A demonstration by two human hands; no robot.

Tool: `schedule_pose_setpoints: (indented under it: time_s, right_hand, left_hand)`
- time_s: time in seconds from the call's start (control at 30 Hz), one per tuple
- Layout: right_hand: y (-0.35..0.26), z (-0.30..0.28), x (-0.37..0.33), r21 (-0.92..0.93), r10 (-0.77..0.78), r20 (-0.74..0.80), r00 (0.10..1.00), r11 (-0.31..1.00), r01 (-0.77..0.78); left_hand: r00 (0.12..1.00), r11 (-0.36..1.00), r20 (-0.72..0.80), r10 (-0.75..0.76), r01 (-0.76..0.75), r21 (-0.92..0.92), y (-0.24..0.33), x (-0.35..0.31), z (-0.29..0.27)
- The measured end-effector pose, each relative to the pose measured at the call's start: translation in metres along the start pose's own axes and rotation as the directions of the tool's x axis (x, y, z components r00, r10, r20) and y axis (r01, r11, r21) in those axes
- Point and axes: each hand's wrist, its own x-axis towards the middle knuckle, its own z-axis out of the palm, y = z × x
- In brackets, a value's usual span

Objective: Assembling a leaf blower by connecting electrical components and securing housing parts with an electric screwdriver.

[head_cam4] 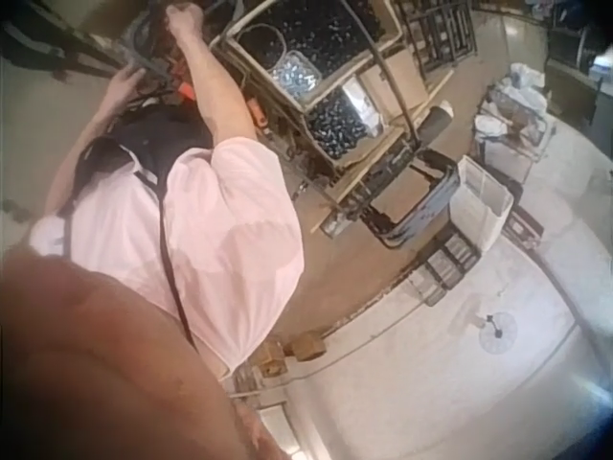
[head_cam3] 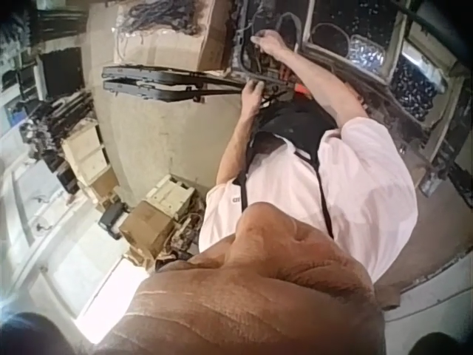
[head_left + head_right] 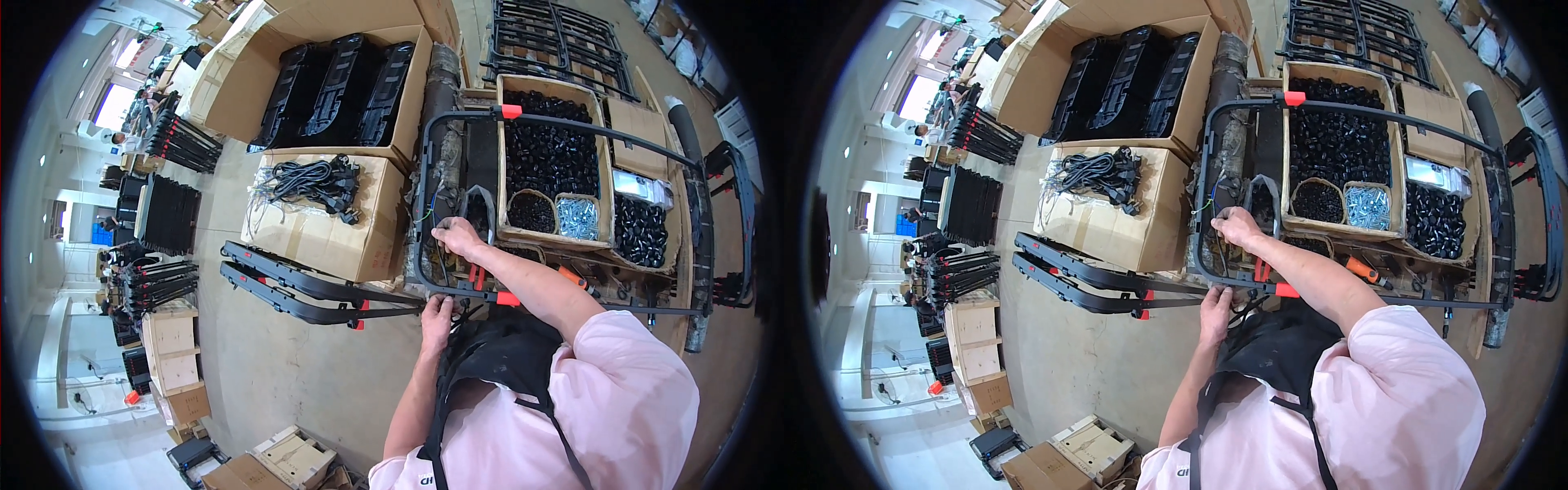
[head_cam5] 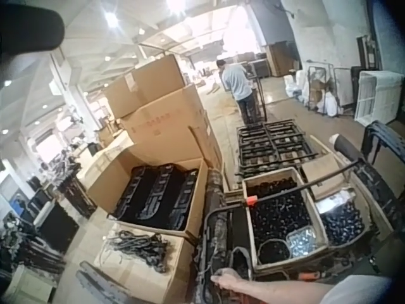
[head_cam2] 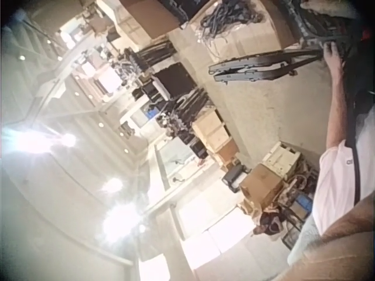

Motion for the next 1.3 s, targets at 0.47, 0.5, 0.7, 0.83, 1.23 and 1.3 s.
schedule_pose_setpoints:
  time_s: [0.47,0.5,0.7,0.83,1.23,1.3]
  right_hand:
    - [-0.009,-0.022,0.009,-0.114,0.019,0.186,0.982,0.994,0.002]
    - [-0.012,-0.027,0.013,-0.156,0.021,0.245,0.969,0.988,0.018]
    - [-0.004,-0.089,0.054,-0.907,-0.256,0.083,0.963,0.382,0.179]
    - [0.014,-0.077,0.063,-0.97,-0.137,0.232,0.963,0.039,0.24]
    - [0.083,-0.047,0.086,-0.942,0.116,0.197,0.974,-0.253,0.22]
    - [0.075,-0.045,0.09,-0.934,0.136,0.235,0.962,-0.243,0.263]
  left_hand:
    - [0.995,0.993,0.005,-0.097,0.097,-0.074,0.01,0.001,0.0]
    - [0.996,0.993,0.009,-0.084,0.085,-0.086,0.009,0.002,-0.001]
    - [0.995,0.989,-0.019,-0.103,0.1,-0.111,0.008,0.002,0.005]
    - [0.987,0.978,-0.055,-0.151,0.14,-0.157,0.01,-0.002,0.004]
    - [0.981,0.977,-0.088,-0.175,0.162,-0.14,0.007,0.0,0.009]
    - [0.978,0.971,-0.085,-0.191,0.176,-0.159,0.005,0.001,0.008]
